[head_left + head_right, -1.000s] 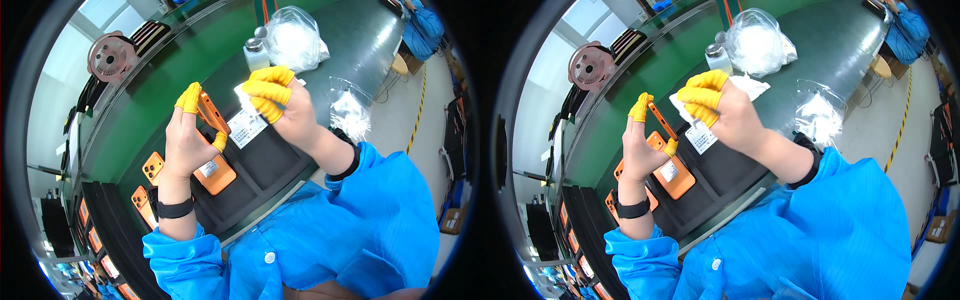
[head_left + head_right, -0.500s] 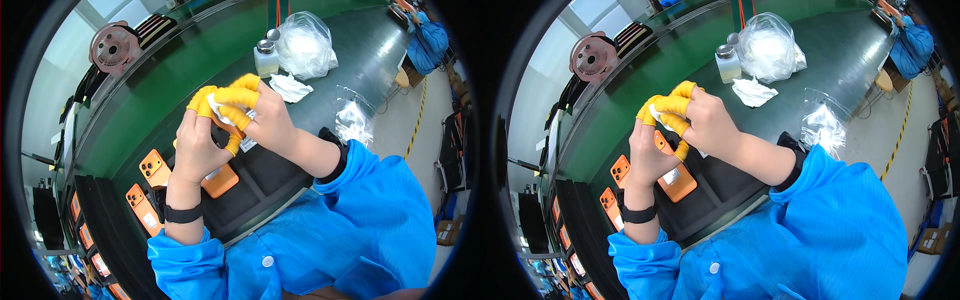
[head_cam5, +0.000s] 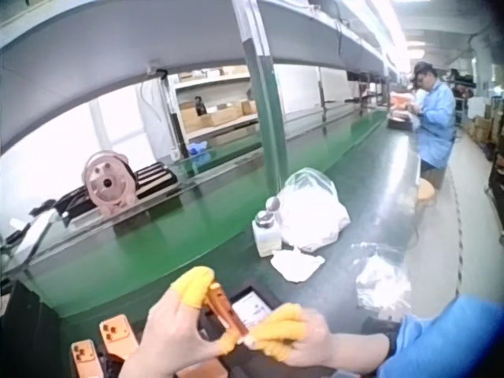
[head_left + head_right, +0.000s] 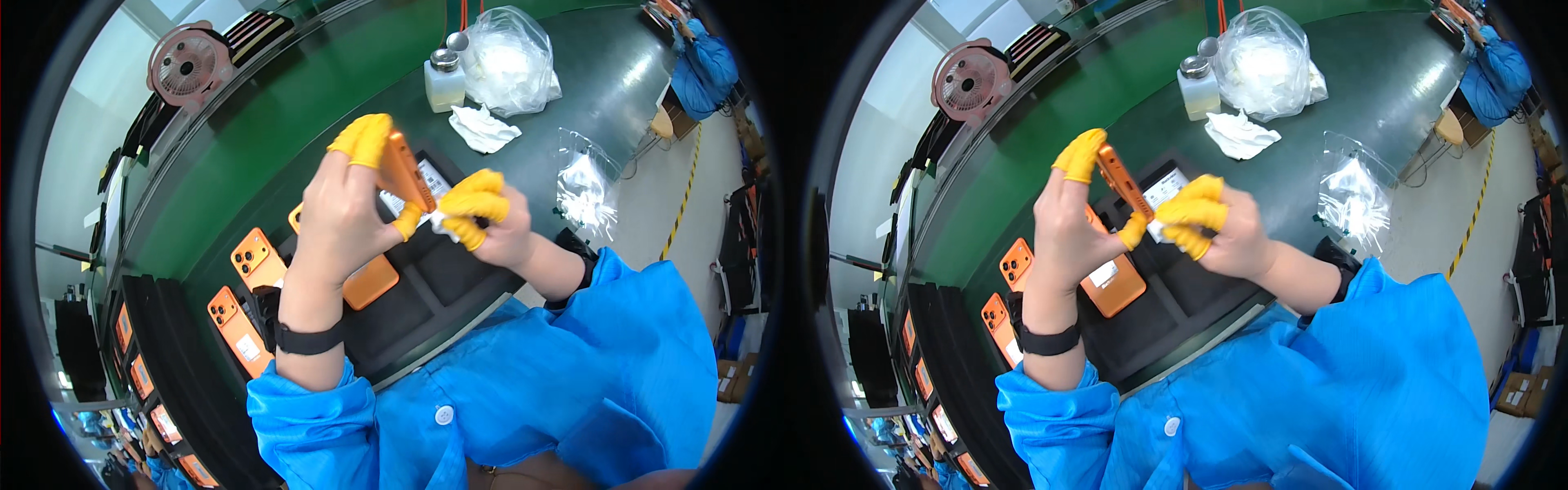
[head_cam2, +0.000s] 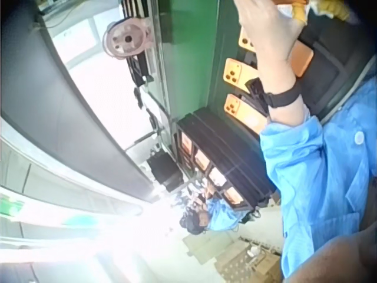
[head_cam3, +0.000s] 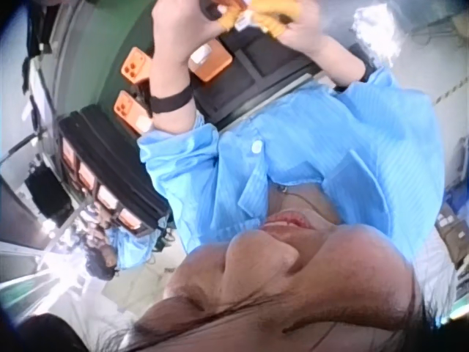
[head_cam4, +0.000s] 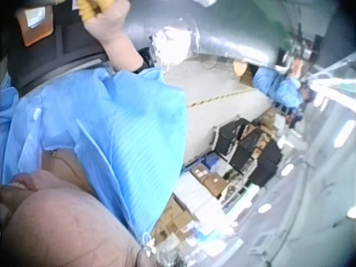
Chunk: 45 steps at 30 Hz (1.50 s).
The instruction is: The recorder cleans and inspects several orange smartphones on an assembly line.
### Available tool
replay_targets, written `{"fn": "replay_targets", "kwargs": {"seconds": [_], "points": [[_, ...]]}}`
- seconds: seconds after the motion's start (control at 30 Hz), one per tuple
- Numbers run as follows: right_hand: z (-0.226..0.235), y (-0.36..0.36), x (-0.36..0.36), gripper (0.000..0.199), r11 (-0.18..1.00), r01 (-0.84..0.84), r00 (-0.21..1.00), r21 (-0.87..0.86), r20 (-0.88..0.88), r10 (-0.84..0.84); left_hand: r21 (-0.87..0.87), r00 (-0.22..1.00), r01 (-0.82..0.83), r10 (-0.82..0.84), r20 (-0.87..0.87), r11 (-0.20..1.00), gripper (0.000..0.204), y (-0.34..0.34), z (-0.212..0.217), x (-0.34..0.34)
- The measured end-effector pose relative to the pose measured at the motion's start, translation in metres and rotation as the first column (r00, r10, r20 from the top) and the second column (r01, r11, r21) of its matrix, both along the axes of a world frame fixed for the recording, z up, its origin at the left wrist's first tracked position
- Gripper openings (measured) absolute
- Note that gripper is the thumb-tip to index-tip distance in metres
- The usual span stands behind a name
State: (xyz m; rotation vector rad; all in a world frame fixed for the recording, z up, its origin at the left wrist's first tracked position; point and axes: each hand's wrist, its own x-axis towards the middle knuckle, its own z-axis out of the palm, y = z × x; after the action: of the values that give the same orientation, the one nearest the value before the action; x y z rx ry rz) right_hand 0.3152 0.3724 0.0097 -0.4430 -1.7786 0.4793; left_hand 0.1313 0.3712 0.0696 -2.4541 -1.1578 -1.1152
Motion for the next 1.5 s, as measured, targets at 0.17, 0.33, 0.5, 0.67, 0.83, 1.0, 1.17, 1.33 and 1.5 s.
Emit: {"fn": "replay_targets", "kwargs": {"seconds": [0.17,0.33,0.5,0.67,0.83,1.0,1.17,1.33,1.5], "points": [[0.008,0.013,0.022,0.020,0.953,0.291,0.955,0.088,-0.094,-0.283,-0.052,0.925,0.062,-0.077,-0.373,0.997,0.052,-0.004,-0.025,0.009],[0.017,0.007,0.023,0.022,0.958,0.257,0.966,0.128,-0.065,-0.250,-0.060,0.764,0.099,-0.114,-0.635,0.993,0.031,-0.013,-0.037,0.015],[0.013,0.003,0.022,0.022,0.971,0.188,0.981,0.148,0.029,-0.194,-0.191,0.727,-0.050,-0.096,-0.679,0.980,0.023,-0.038,-0.020,-0.008],[0.012,-0.001,0.016,0.023,0.990,0.134,0.991,0.044,-0.024,-0.133,-0.338,0.517,-0.268,-0.162,-0.841,0.902,0.023,-0.078,-0.024,-0.039],[0.019,-0.006,-0.011,0.022,0.994,0.067,0.998,0.080,-0.019,-0.066,-0.136,0.488,-0.155,-0.044,-0.872,0.979,0.016,-0.063,-0.033,-0.037],[0.018,-0.007,-0.020,0.022,0.995,0.060,0.996,0.084,-0.064,-0.055,-0.219,0.381,-0.171,-0.141,-0.914,0.961,0.018,-0.061,-0.025,-0.030],[0.016,-0.005,-0.018,0.021,0.999,0.038,0.996,0.016,-0.084,-0.036,-0.279,0.367,-0.173,-0.201,-0.908,0.945,0.020,-0.062,-0.023,-0.032],[0.016,-0.006,-0.020,0.020,0.999,0.021,0.996,-0.025,-0.090,-0.023,-0.349,0.350,-0.176,-0.273,-0.896,0.920,0.029,-0.056,-0.018,-0.028],[0.021,-0.004,-0.025,0.017,0.995,0.064,0.994,-0.082,-0.086,-0.072,-0.353,0.756,-0.123,-0.143,-0.638,0.927,0.061,-0.054,-0.006,-0.048]]}}
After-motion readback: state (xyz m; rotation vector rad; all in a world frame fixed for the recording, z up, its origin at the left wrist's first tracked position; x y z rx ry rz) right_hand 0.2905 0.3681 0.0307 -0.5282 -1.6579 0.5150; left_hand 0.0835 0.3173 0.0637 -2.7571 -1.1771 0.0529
